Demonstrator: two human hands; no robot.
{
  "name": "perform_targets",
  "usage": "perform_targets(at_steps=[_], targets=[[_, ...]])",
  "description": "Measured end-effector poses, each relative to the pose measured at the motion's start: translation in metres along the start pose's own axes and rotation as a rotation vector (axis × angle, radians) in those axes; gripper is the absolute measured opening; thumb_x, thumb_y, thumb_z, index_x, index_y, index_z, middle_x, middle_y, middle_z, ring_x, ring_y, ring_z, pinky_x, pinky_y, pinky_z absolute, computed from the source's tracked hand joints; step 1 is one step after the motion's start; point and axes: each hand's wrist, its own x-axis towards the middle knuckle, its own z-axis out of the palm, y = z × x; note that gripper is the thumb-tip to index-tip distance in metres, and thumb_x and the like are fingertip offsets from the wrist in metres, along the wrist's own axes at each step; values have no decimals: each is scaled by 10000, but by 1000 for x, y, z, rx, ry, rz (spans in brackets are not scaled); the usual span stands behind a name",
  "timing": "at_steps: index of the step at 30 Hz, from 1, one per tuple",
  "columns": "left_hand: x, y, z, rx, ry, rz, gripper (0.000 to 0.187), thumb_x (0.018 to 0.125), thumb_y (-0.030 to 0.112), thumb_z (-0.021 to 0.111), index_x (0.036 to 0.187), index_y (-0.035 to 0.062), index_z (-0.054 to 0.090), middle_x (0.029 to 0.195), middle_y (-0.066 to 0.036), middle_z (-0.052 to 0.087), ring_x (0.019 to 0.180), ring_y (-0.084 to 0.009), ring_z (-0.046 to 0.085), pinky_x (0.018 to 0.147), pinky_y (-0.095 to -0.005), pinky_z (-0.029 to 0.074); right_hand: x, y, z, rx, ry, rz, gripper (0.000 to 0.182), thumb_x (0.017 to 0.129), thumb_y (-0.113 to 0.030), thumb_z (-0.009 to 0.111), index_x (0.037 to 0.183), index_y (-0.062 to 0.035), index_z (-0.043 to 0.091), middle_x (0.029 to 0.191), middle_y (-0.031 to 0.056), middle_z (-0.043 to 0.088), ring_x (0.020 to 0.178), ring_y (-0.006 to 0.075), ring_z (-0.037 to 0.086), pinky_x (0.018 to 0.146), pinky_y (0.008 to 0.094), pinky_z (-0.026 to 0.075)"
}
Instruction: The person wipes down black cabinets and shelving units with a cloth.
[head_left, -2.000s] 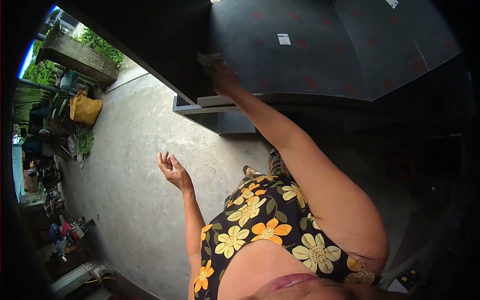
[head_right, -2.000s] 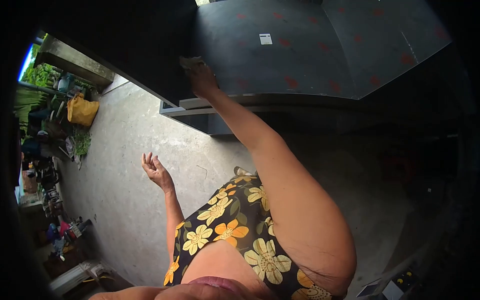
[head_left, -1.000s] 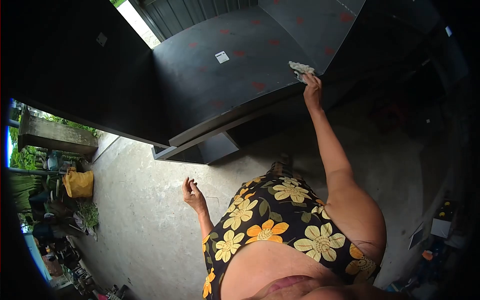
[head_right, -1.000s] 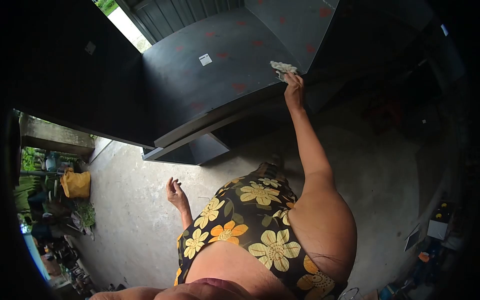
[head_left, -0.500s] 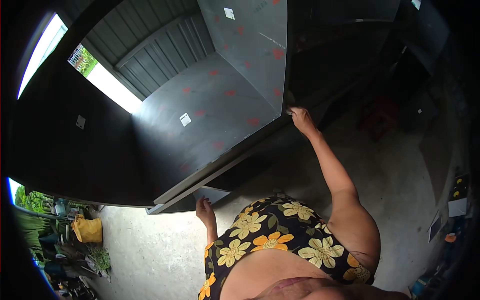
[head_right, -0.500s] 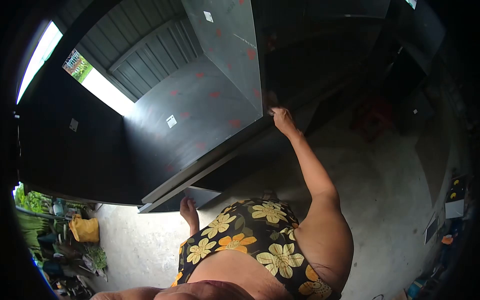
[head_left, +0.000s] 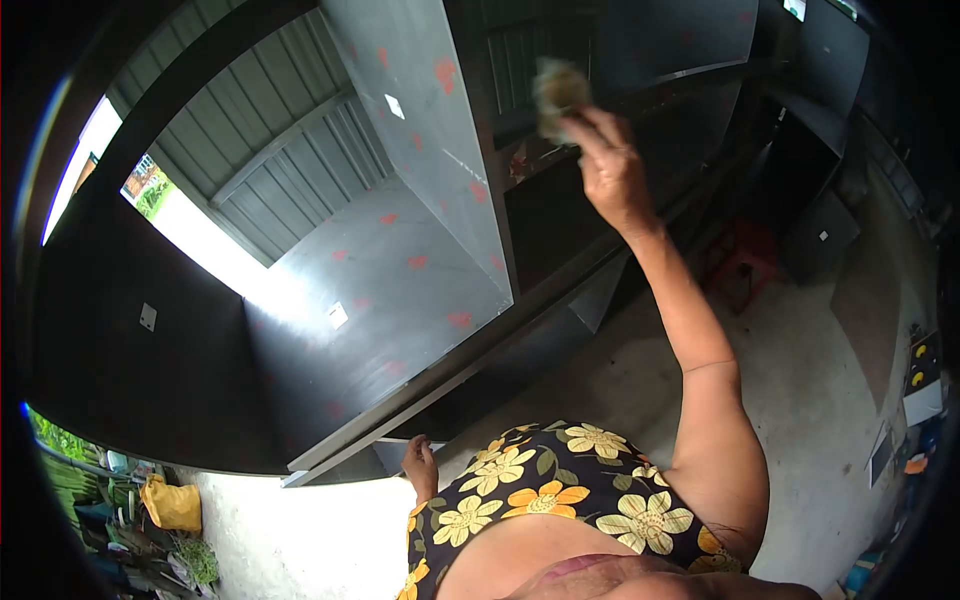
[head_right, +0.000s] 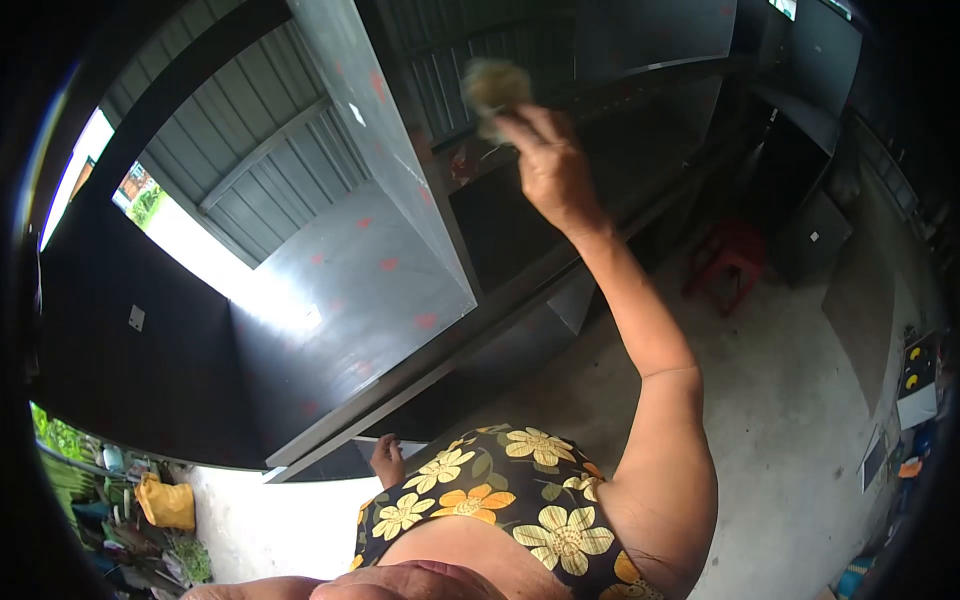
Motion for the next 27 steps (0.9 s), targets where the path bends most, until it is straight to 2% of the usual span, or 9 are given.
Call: perform_targets(at_steps=[2, 10, 12, 15, 20, 22, 24, 26, 27], targets=[[0, 10, 7, -40, -11, 1, 153, 883, 51, 527, 993, -1, 620, 799, -108, 663, 719, -154, 638, 661, -273, 493, 12, -2, 9, -31, -208, -72, 415, 751, 85, 497, 1109, -79, 630, 1105, 89, 592, 1005, 297, 546, 858, 379, 471], [-5, 12, 30, -53, -19, -11, 152, 875, 62, 532, 983, 8, 625, 785, -106, 670, 719, -156, 649, 664, -269, 498, 6, 158, -37, -499, -136, 157, 384, 759, 63, 485, 1070, -93, 646, 1090, 132, 616, 967, 332, 578, 830, 405, 469], [-11, 14, 22, 3, -27, 2, 151, 870, 59, 534, 978, 10, 628, 786, -107, 672, 720, -158, 651, 665, -271, 499, -3, 217, -48, -421, -62, 219, 374, 782, 45, 481, 1083, -92, 654, 1071, 159, 621, 976, 334, 590, 861, 399, 463], [-9, -3, 15, -10, 0, -32, 152, 862, 54, 534, 966, 9, 635, 781, -118, 673, 722, -173, 656, 669, -279, 501, 19, 181, -72, -250, 173, 516, 365, 824, 10, 488, 1152, -75, 626, 1101, 158, 621, 1028, 301, 594, 893, 370, 451], [-14, -13, -8, -12, 34, -29, 163, 866, 68, 527, 957, -11, 636, 781, -139, 672, 716, -194, 658, 662, -287, 499, 92, 72, -83, 120, 491, 349, 330, 853, -50, 539, 1176, -27, 606, 1130, 175, 617, 1002, 242, 612, 865, 319, 454], [-15, -7, -18, -13, 45, -40, 169, 868, 76, 527, 960, -16, 636, 789, -149, 673, 727, -211, 663, 671, -293, 499, 136, 45, -81, 91, 581, 250, 318, 879, -81, 570, 1192, -40, 606, 1056, 82, 655, 853, 76, 570, 769, 215, 440], [-21, -15, -24, -8, 53, -55, 171, 866, 76, 531, 962, -18, 636, 805, -160, 676, 741, -221, 666, 682, -299, 501, 179, 32, -64, 97, 569, 159, 367, 868, -102, 569, 1229, -36, 570, 1066, 103, 642, 869, 135, 587, 780, 272, 452], [-32, -15, -31, -23, 80, -67, 172, 863, 79, 537, 966, -15, 639, 828, -172, 676, 760, -234, 667, 701, -313, 503, 233, -7, -39, 148, 750, -151, 305, 942, -240, 514, 911, 40, 631, 680, 116, 615, 619, 253, 599, 588, 360, 465], [-33, -25, -31, -13, 93, -63, 172, 863, 77, 537, 967, -16, 639, 831, -174, 676, 764, -234, 667, 704, -314, 503, 250, -37, -31, 287, 646, 86, 228, 919, -154, 523, 955, 44, 630, 757, 137, 621, 697, 268, 603, 643, 362, 467]])
